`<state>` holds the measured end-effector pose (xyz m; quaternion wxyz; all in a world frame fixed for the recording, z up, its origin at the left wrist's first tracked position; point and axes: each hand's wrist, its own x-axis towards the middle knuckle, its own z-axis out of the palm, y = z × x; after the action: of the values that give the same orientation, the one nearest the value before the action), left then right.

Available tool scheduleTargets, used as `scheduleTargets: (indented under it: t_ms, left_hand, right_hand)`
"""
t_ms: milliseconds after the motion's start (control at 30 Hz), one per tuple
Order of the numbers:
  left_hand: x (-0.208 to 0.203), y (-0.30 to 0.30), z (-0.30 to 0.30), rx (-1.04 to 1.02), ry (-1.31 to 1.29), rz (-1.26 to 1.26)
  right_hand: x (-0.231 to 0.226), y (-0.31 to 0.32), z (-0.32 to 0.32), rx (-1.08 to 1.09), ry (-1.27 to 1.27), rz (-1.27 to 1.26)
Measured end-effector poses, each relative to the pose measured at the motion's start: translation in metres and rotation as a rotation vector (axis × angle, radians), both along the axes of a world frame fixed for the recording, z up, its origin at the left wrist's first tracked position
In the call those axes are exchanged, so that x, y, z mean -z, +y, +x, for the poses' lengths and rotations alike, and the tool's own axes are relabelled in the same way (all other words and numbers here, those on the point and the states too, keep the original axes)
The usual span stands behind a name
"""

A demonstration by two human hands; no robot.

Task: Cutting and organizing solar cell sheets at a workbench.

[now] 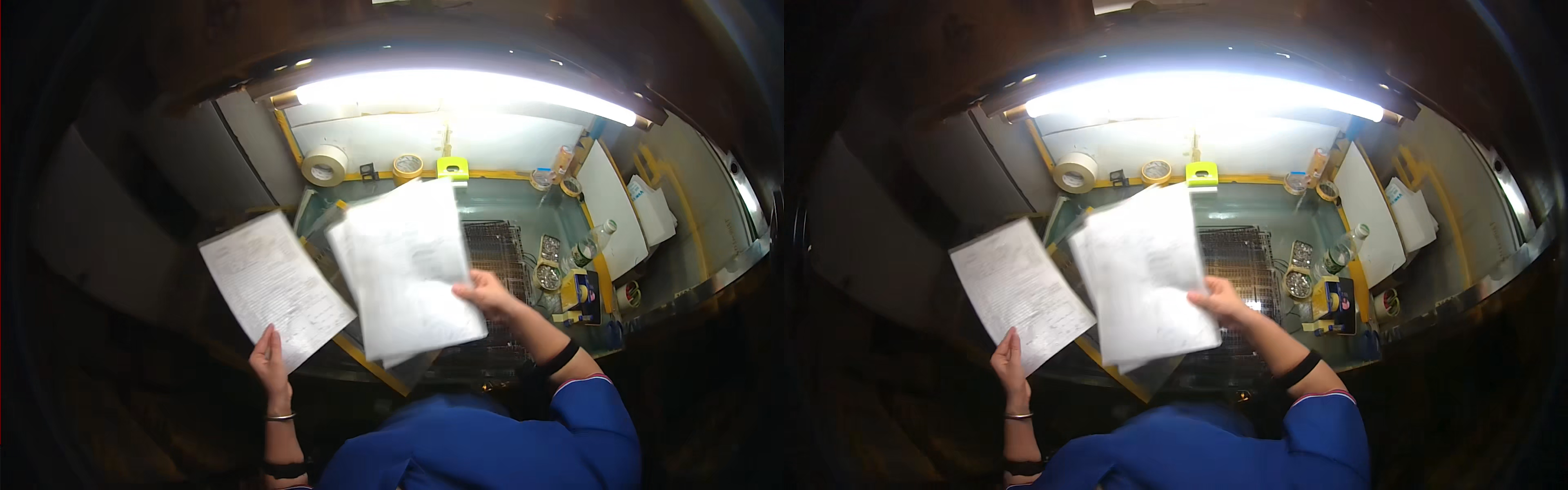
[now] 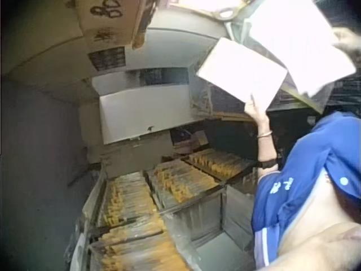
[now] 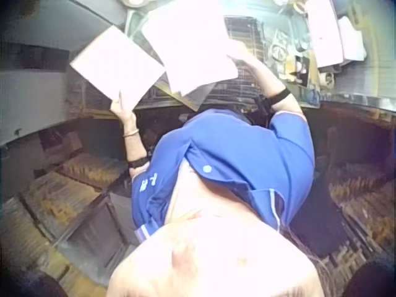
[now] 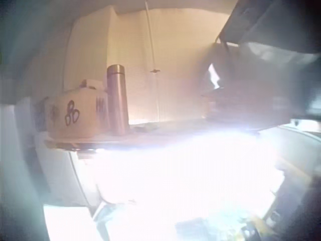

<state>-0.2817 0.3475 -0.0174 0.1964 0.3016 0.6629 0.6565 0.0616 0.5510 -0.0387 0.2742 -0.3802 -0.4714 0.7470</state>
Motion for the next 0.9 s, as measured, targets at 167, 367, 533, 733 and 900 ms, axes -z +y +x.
scheduleTargets:
  t_ms: [167,367,533,733,900]
  left_hand:
    - [0.003,-0.022,-0.007,-0.072,-0.136,0.021]
    - [-0.004,-0.004,0.027,-0.081,-0.166,0.274]
    - [-0.005,-0.003,0.086,0.356,0.119,0.132]
    - [0.067,-0.013,0.125,1.056,0.309,-0.031]
    - [0.093,-0.016,0.121,0.873,1.101,-0.066]
  right_hand:
    - [0.019,0.066,0.053,0.556,0.078,0.048]
    - [0.008,0.074,0.058,0.564,0.07,-0.097]
    - [0.001,-0.045,-0.019,-0.274,0.191,-0.47]
    - [0.053,-0.104,-0.023,0.347,-0.067,-0.366]
    - [0.071,-0.133,0.046,0.54,-0.176,-0.184]
